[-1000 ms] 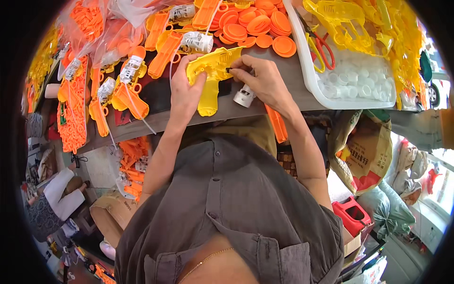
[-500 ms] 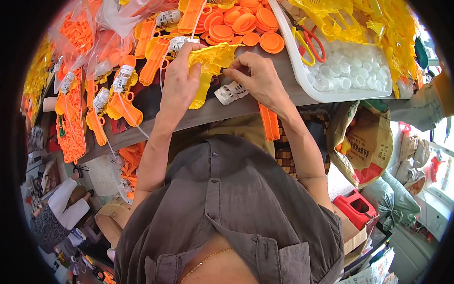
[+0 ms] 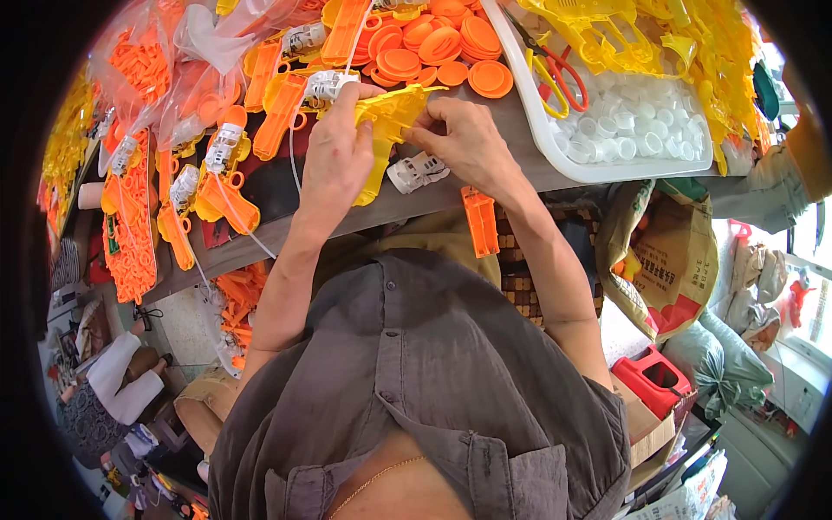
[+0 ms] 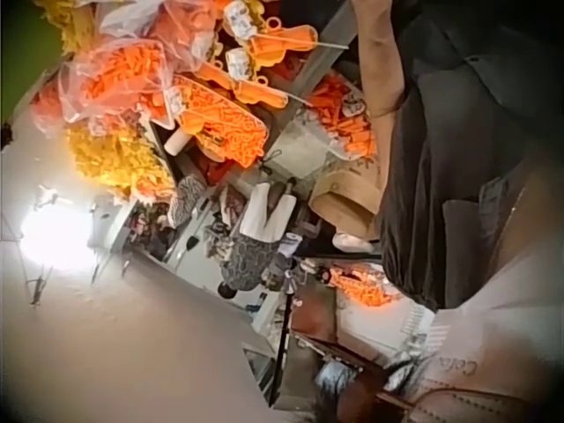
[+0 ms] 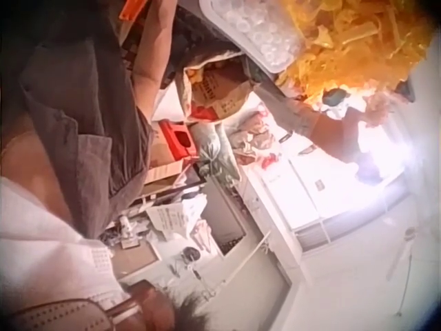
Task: Assembling and packaging bright orange and yellow plastic toy guns at a workbench.
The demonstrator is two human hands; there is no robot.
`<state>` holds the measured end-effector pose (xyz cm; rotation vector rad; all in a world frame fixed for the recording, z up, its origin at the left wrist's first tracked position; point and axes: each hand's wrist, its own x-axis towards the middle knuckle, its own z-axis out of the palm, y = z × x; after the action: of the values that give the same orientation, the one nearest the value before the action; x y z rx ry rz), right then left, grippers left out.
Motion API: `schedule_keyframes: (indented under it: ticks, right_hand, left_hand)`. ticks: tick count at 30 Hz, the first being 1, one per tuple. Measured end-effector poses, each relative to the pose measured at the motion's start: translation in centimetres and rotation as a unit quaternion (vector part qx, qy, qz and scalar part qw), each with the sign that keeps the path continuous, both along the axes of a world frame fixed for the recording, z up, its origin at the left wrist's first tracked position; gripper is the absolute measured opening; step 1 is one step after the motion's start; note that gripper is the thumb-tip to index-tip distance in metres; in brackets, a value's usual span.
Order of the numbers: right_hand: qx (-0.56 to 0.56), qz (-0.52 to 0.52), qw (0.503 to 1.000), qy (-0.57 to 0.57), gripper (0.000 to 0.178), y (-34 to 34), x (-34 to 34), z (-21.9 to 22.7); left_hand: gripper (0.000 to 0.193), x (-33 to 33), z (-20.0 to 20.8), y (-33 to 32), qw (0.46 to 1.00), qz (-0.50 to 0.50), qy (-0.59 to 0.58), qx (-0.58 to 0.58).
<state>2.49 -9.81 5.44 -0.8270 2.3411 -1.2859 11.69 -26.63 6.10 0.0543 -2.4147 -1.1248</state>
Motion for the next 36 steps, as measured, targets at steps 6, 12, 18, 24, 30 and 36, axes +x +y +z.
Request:
schedule_keyframes:
  ticks: [6, 12, 18, 24, 30, 36]
  right_hand:
    - [0.022, 0.133, 0.972, -0.194, 0.019, 0.3, -1.9, 0.6]
    - [0.1, 0.134, 0.983, -0.076, 0.025, -1.3, -2.4, 0.3]
    - [0.077, 0.067, 0.995, 0.001, 0.026, -1.2, 0.4, 1.1]
    - [-0.148, -0.244, 0.925, 0.25, 0.035, 6.9, 10.5, -3.6]
    - [-0.063, -0.224, 0.967, -0.104, 0.05, 7.9, 14.9, -7.6]
    - [-0.184, -0.18, 0.94, -0.222, 0.018, 7.5, 12.9, -6.0]
  left_hand:
    - [0.028, 1.4, -5.4, -0.5, 0.925, -0.032, -0.121, 0.357]
    - [0.034, 2.4, -1.4, 2.2, 0.954, 0.197, 0.054, -0.219]
    - [0.021, 3.1, -3.8, 2.0, 0.98, 0.126, 0.017, -0.152]
    - [0.011, 2.1, -3.5, 1.3, 0.984, 0.105, 0.017, -0.141]
    - [0.016, 1.9, -3.6, 1.5, 0.984, 0.103, 0.02, -0.145]
    - [0.016, 1.3, -3.8, 1.2, 0.976, 0.126, -0.013, -0.178]
